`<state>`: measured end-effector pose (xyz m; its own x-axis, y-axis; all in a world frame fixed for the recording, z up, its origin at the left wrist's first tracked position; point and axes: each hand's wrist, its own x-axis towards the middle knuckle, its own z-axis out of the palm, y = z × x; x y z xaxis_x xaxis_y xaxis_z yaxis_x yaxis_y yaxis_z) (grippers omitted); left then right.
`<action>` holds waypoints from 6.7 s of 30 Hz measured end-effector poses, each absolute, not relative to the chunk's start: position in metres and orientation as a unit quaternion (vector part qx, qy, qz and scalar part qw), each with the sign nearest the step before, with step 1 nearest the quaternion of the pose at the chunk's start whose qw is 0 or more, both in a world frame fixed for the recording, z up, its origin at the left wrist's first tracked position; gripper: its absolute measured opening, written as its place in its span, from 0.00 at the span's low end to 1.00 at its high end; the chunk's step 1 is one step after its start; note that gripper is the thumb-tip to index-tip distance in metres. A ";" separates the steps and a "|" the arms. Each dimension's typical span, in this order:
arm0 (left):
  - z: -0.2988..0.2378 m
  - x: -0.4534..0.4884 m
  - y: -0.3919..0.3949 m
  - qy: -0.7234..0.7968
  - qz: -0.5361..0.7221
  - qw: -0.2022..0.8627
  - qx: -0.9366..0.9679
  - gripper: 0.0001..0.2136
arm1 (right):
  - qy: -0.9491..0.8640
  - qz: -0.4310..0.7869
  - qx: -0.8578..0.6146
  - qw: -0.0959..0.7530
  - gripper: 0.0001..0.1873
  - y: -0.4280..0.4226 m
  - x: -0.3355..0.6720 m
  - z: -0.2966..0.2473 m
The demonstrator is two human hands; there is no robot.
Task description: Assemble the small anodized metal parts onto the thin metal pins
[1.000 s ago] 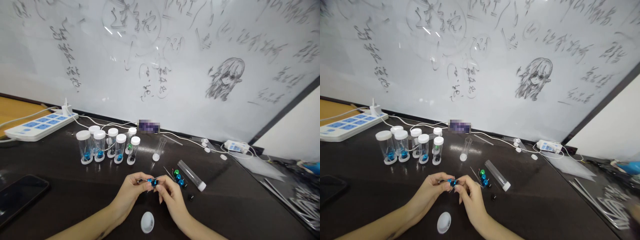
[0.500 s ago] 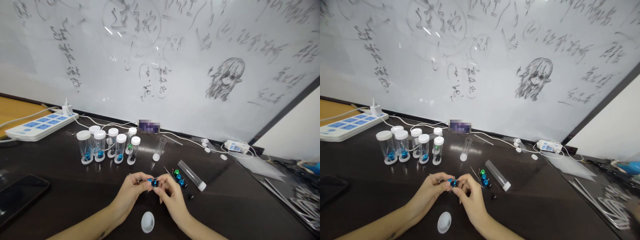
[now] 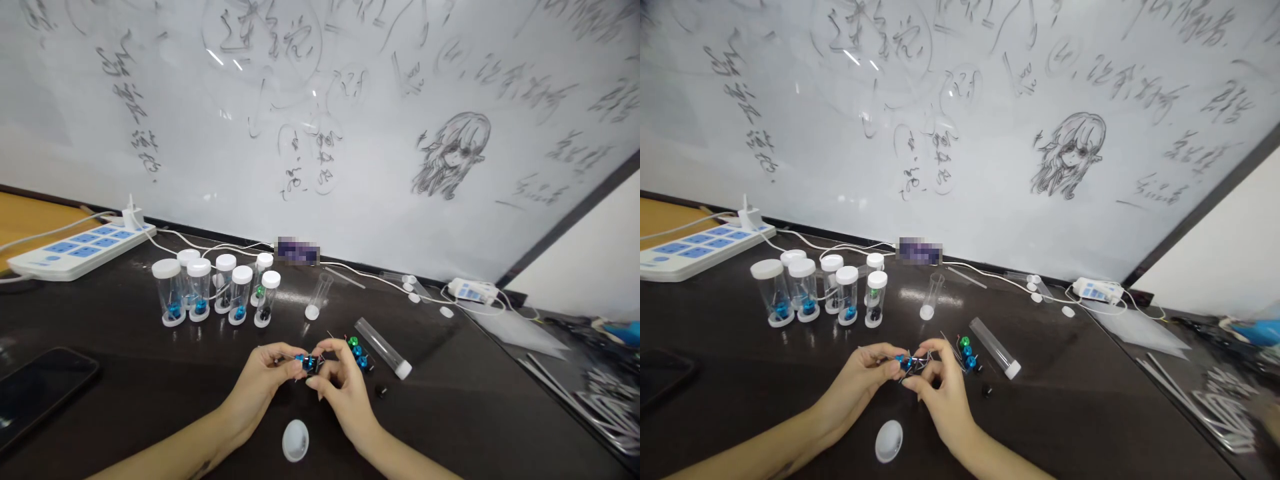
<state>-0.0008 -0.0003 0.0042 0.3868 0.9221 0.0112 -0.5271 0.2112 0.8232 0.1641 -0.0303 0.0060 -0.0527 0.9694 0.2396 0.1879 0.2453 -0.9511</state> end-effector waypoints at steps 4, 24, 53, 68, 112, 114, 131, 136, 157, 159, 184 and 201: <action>0.006 -0.001 -0.001 0.255 0.485 0.731 0.407 0.04 | -0.648 0.393 -0.455 0.467 0.18 -0.029 0.165 0.007; 0.003 -0.002 0.001 0.246 0.490 0.728 0.413 0.04 | -0.619 0.404 -0.458 0.493 0.16 -0.031 0.161 0.008; -0.002 -0.003 0.003 0.234 0.526 0.717 0.394 0.08 | -0.654 0.333 -0.482 0.478 0.25 -0.019 0.159 -0.005; -0.001 -0.003 0.002 0.231 0.521 0.694 0.439 0.08 | -0.611 0.474 -0.405 0.488 0.17 -0.014 0.162 -0.001; 0.002 -0.003 0.001 0.209 0.516 0.705 0.440 0.09 | -0.629 0.462 -0.422 0.461 0.27 -0.012 0.166 -0.006; 0.002 -0.004 0.001 0.209 0.516 0.705 0.440 0.09 | -0.641 0.455 -0.423 0.451 0.25 -0.013 0.166 -0.005; 0.005 -0.004 0.000 0.204 0.521 0.709 0.429 0.09 | -0.616 0.440 -0.418 0.502 0.19 -0.016 0.166 -0.003; 0.004 -0.004 -0.001 0.207 0.515 0.709 0.435 0.09 | -0.644 0.430 -0.434 0.461 0.22 -0.014 0.167 -0.003; 0.000 -0.004 0.002 0.210 0.530 0.705 0.422 0.08 | -0.601 0.435 -0.405 0.535 0.24 -0.016 0.167 -0.002; 0.000 -0.004 0.002 0.207 0.533 0.704 0.421 0.08 | -0.593 0.442 -0.388 0.549 0.24 -0.017 0.168 -0.001; 0.001 -0.004 0.002 0.201 0.536 0.707 0.415 0.07 | -0.583 0.443 -0.415 0.540 0.32 -0.016 0.167 -0.001; -0.007 -0.003 0.006 0.205 0.537 0.705 0.415 0.08 | -0.587 0.446 -0.411 0.536 0.32 -0.015 0.168 -0.006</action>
<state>-0.0027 0.0065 -0.0069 0.3398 0.9274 0.1563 -0.5869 0.0793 0.8057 0.1679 -0.0147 -0.0060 -0.0878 0.9606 0.2637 0.0045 0.2652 -0.9642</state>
